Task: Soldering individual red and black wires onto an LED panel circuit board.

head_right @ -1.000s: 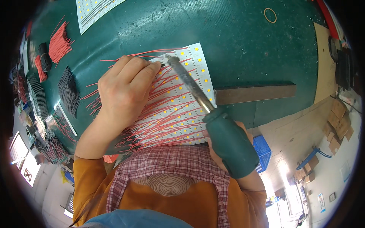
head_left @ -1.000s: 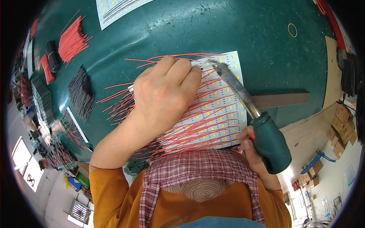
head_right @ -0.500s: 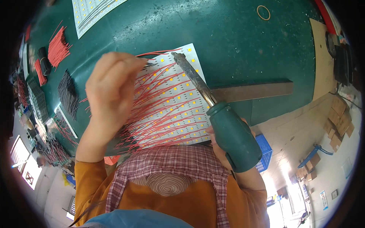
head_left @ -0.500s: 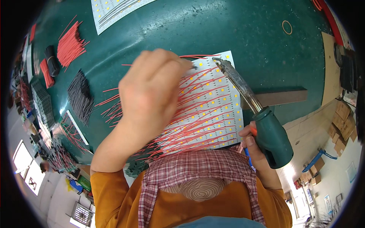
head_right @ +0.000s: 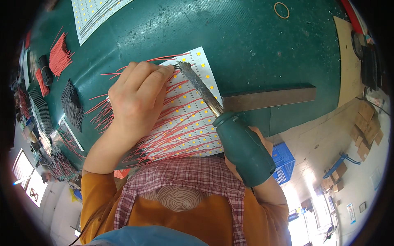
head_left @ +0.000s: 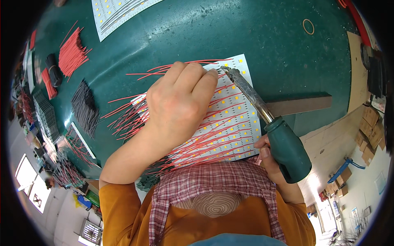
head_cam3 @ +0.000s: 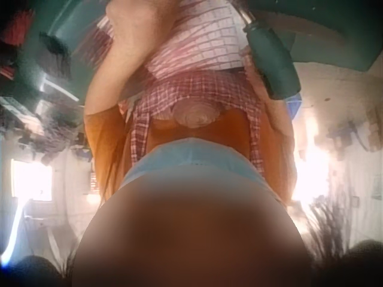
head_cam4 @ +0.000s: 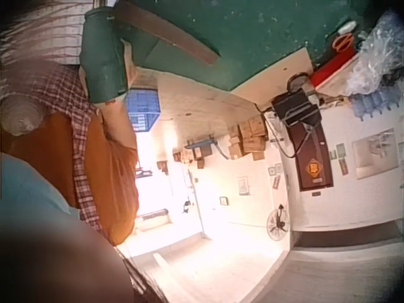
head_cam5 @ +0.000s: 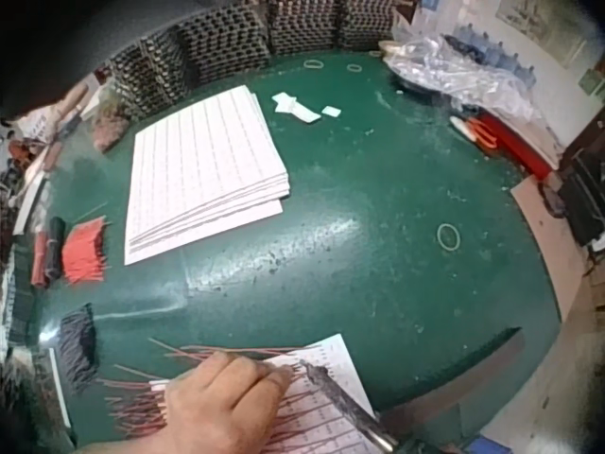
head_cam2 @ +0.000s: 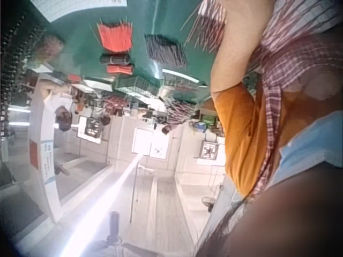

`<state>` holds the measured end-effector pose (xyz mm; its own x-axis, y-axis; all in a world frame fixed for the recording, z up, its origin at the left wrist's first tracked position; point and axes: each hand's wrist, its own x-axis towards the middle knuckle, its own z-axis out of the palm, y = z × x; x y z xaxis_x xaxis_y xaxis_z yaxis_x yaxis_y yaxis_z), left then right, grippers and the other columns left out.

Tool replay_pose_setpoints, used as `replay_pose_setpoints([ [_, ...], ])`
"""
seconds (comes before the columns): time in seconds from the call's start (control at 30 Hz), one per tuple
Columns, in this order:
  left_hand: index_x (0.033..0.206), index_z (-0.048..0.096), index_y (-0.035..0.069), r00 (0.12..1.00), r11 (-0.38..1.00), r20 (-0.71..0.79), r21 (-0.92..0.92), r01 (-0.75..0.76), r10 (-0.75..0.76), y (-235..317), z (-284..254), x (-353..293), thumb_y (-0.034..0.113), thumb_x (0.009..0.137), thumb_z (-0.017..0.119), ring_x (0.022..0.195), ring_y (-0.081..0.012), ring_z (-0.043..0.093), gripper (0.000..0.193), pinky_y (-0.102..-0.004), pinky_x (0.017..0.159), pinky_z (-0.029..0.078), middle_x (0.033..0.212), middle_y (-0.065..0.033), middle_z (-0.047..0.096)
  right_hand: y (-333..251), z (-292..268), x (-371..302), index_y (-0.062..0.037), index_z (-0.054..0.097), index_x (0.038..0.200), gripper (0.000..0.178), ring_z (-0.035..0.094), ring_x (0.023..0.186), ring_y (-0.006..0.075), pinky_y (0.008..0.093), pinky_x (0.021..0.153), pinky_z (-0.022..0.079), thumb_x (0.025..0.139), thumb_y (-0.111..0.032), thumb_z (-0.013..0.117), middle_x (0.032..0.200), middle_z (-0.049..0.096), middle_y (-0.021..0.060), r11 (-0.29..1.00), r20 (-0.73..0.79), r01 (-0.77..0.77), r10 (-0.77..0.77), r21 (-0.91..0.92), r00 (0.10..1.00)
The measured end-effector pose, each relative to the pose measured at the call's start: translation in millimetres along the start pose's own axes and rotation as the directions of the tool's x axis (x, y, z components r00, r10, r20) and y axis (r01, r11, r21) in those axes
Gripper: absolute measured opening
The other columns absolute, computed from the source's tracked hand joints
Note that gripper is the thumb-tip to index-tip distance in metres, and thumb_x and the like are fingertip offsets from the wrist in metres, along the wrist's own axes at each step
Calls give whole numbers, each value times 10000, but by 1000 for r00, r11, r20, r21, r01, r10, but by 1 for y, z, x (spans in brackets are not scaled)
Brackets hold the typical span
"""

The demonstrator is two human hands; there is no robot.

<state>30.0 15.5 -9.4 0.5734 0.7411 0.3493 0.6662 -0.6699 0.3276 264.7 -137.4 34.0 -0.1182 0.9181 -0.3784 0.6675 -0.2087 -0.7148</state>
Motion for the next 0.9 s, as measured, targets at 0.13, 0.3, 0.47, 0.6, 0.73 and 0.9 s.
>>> replay_pose_setpoints([
  [0.13,893,669,55,1000,1000,19,-3,23,-23,2,-2,0,96,647,683,700,-185,568,250,-303,516,472,812,-38,555,7,6,-2,-18,615,1069,135,627,850,155,303,768,514,936,2,611,969,650,82,1000,-13,14,-13,21,1000],
  [0.3,899,657,63,1000,1000,24,31,-6,5,4,0,1,114,657,673,718,-189,570,248,-299,521,472,831,-40,549,6,5,0,-15,620,1037,116,631,831,160,325,753,514,924,-3,603,963,648,77,1000,-30,-5,6,12,1000],
  [0.47,892,654,67,1000,999,25,37,-6,5,3,-1,0,120,659,672,723,-186,567,239,-298,521,467,827,-38,543,0,-3,5,-26,605,1086,151,623,806,155,336,746,519,938,-22,579,949,639,81,987,-44,104,-110,-122,993],
  [0.6,898,655,67,999,999,31,52,-11,10,2,-2,-1,116,663,670,727,-184,565,240,-299,519,464,829,-36,543,-5,-2,5,-78,689,996,217,689,818,263,368,736,553,787,-26,714,890,710,63,978,-113,-110,132,178,985],
  [0.73,903,658,64,999,999,53,46,-8,5,4,-4,1,103,666,679,727,-192,565,241,-307,528,469,834,-39,546,-5,6,4,-79,710,973,181,685,832,249,352,739,551,800,-26,711,890,715,56,902,-198,-82,181,423,964],
  [0.9,893,662,65,998,980,-35,-190,54,-61,-7,-7,8,41,674,685,725,-228,569,221,-349,565,479,812,-60,542,2,-1,3,-76,709,990,189,688,838,241,346,725,556,806,-30,711,913,717,56,977,-186,-18,58,212,981],
])
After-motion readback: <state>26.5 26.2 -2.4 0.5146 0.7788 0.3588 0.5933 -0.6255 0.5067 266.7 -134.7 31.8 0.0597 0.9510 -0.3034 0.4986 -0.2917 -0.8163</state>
